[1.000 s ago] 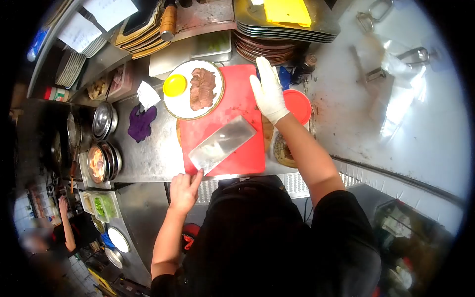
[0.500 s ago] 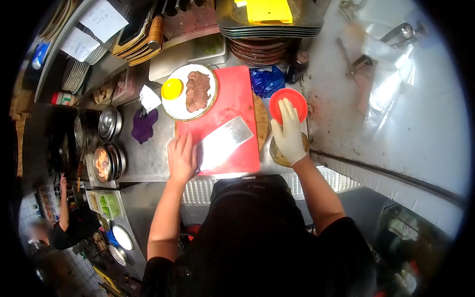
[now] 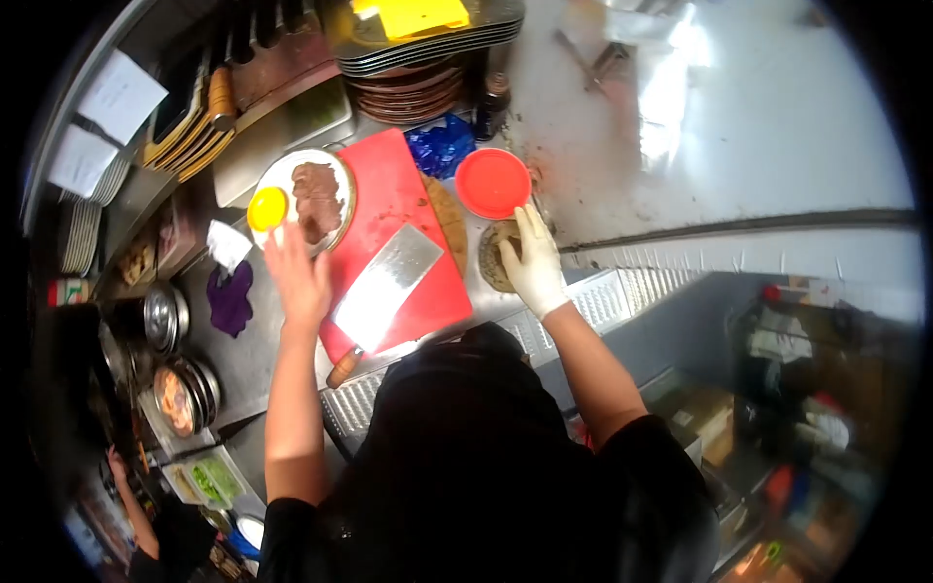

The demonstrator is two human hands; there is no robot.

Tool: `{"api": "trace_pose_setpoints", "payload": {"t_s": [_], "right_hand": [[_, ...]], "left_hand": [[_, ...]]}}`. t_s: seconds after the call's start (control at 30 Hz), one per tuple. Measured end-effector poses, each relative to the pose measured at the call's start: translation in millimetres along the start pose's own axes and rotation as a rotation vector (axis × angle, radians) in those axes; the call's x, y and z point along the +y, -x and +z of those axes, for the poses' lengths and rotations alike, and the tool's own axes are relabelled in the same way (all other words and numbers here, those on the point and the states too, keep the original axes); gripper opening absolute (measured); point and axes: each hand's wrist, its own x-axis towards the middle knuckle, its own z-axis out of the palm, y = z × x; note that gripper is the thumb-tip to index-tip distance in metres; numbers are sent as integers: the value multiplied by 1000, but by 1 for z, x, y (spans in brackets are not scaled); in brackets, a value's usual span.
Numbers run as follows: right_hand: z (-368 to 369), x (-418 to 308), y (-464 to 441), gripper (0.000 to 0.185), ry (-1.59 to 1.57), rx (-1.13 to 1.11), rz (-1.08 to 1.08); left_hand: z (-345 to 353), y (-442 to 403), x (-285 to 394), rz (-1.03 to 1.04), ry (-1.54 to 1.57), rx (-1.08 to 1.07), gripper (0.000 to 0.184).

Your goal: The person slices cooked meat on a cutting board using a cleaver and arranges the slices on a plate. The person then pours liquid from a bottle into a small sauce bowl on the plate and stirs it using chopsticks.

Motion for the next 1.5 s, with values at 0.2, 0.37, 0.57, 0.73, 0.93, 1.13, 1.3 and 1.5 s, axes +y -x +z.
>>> {"api": "trace_pose_setpoints", "payload": {"t_s": [0.2, 0.37, 0.57, 0.73, 0.93, 1.13, 1.3, 1.5], "right_hand": [[23, 22, -41, 58, 147, 95, 364], [43, 73, -94, 63, 31, -92, 838], [64, 93, -120, 31, -409, -198, 1091], [91, 131, -115, 21, -890, 20, 1061], [57, 85, -100, 28, -154, 7, 702], [59, 8, -75, 34, -79, 70, -151], [66, -13, -88, 35, -119, -38, -237], [95, -25, -98, 36, -37, -249, -540]], "left_hand": [[-27, 80, -47, -171, 158, 67, 62], [-63, 138, -29, -64, 179, -131, 51], [-63, 145, 26, 112, 151, -424, 56], [-49, 149, 32, 141, 157, -421, 67], [-76, 149, 52, -232, 471, -414, 63], [-36, 104, 79, -267, 364, -349, 60], [-36, 121, 95, -222, 408, -449, 62], [-51, 174, 95, -439, 695, -426, 56]]}}
